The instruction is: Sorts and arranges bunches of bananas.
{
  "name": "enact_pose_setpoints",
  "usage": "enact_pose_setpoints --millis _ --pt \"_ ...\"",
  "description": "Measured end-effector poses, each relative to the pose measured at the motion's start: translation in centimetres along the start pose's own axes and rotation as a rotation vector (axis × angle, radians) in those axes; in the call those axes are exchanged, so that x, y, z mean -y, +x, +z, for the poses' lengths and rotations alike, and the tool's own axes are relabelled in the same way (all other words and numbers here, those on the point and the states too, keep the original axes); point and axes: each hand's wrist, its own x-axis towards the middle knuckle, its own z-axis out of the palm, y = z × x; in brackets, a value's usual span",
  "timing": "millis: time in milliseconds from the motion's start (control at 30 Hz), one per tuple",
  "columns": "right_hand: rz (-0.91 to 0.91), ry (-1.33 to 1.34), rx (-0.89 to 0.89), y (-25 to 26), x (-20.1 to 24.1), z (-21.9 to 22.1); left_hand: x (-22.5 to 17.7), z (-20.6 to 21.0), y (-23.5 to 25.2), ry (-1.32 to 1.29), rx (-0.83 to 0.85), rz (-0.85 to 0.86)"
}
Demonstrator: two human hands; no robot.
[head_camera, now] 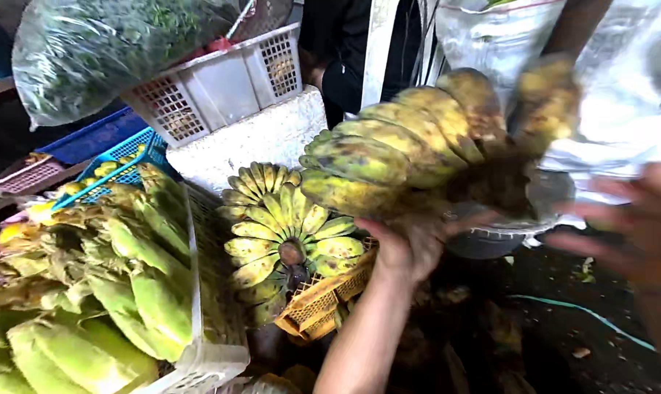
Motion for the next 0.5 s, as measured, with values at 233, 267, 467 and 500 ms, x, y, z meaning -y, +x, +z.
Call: enact_pose_setpoints --millis 233,267,467,500 --pt "0.629 0.732 -0.047 15.0 1.7 10.1 -8.6 -5.0 4.2 0.335 0.015 0.022" --pt "0.664 0.785 -0.017 16.3 1.8 10.7 -10.6 -5.2 4.9 0.424 -0.022 -0.002" --pt "0.669 1.062 0.049 21.3 0.5 15.6 -21.0 -5.4 7.8 0.595 -0.094 -0.200" --pt "0.661 1.069 0.046 22.0 0.3 16.5 -22.0 -6.1 7.8 0.550 -0.090 -0.181"
